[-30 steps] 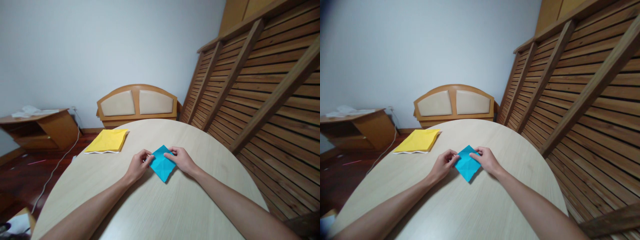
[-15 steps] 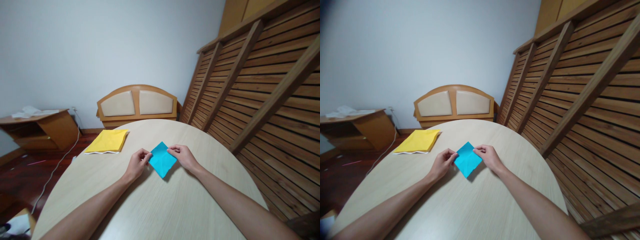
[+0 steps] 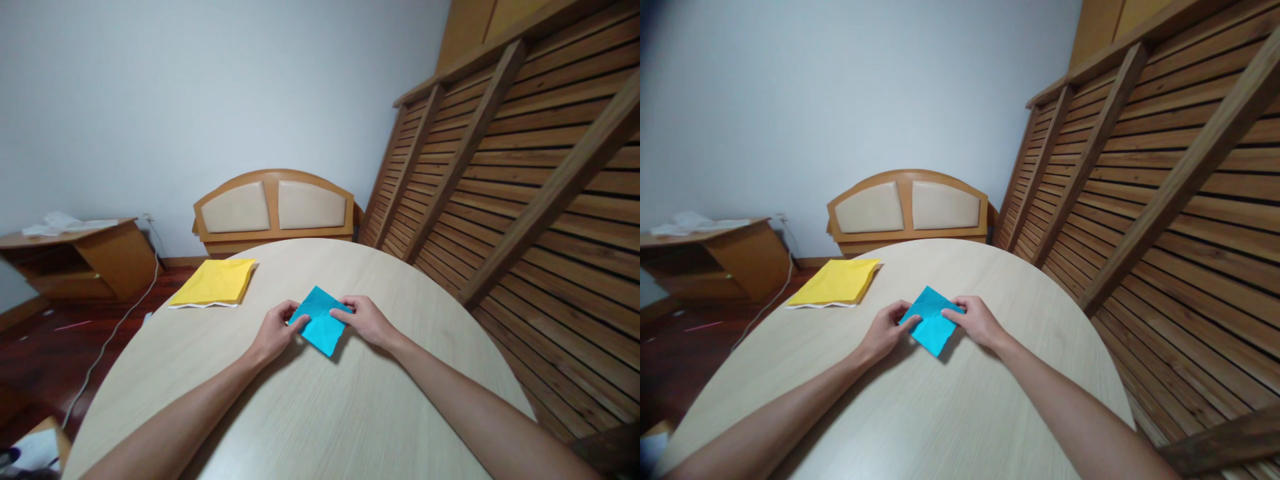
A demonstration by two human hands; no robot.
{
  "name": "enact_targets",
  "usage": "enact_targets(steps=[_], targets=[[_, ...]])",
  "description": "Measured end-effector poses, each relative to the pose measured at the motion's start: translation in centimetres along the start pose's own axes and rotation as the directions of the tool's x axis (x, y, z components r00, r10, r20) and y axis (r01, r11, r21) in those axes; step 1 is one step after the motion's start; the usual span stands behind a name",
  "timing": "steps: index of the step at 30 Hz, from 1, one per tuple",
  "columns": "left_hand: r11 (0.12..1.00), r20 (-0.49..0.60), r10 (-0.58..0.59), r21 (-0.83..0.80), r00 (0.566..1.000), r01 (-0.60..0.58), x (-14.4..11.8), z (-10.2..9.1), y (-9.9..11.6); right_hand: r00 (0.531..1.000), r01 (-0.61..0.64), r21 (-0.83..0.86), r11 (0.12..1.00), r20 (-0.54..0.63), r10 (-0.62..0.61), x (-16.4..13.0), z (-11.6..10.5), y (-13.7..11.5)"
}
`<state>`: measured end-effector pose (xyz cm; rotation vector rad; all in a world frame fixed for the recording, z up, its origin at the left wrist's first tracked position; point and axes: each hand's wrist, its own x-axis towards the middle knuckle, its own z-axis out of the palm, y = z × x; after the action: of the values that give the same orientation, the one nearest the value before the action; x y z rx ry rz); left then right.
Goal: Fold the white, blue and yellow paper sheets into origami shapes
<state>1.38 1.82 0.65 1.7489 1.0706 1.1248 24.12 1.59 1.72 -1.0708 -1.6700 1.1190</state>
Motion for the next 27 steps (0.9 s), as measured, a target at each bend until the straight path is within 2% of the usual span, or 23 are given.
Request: enact_targets(steps=[4, 9, 19, 27], targets=[[1.0, 0.002, 0.002, 0.009, 1.0, -0.002, 0.1, -0.1, -0.3, 1.0, -0.017, 0.046, 0.999, 0.012, 0.016, 0.1, -0.3, 0.0], [1.0, -0.025, 0.022, 0.008, 0.999, -0.022, 0.1, -0.2, -0.6, 0.995, -0.083, 0.076, 0.994, -0.041, 0.086, 0.4, -0.8, 0.3], [1.0, -0.015, -0.014, 0.028, 1.0, 0.014, -0.1, -0.2, 0.2, 0.997, -0.034, 0.028, 0.999, -0.069, 0.036, 0.6, -1.5, 0.6], [0.992, 0.142, 0.007, 0.124, 0.99, -0.025, -0.8, 0.3, 0.4, 0.998, 0.025, -0.035, 0.999, -0.058, -0.027, 0.3, -0.7, 0.2]])
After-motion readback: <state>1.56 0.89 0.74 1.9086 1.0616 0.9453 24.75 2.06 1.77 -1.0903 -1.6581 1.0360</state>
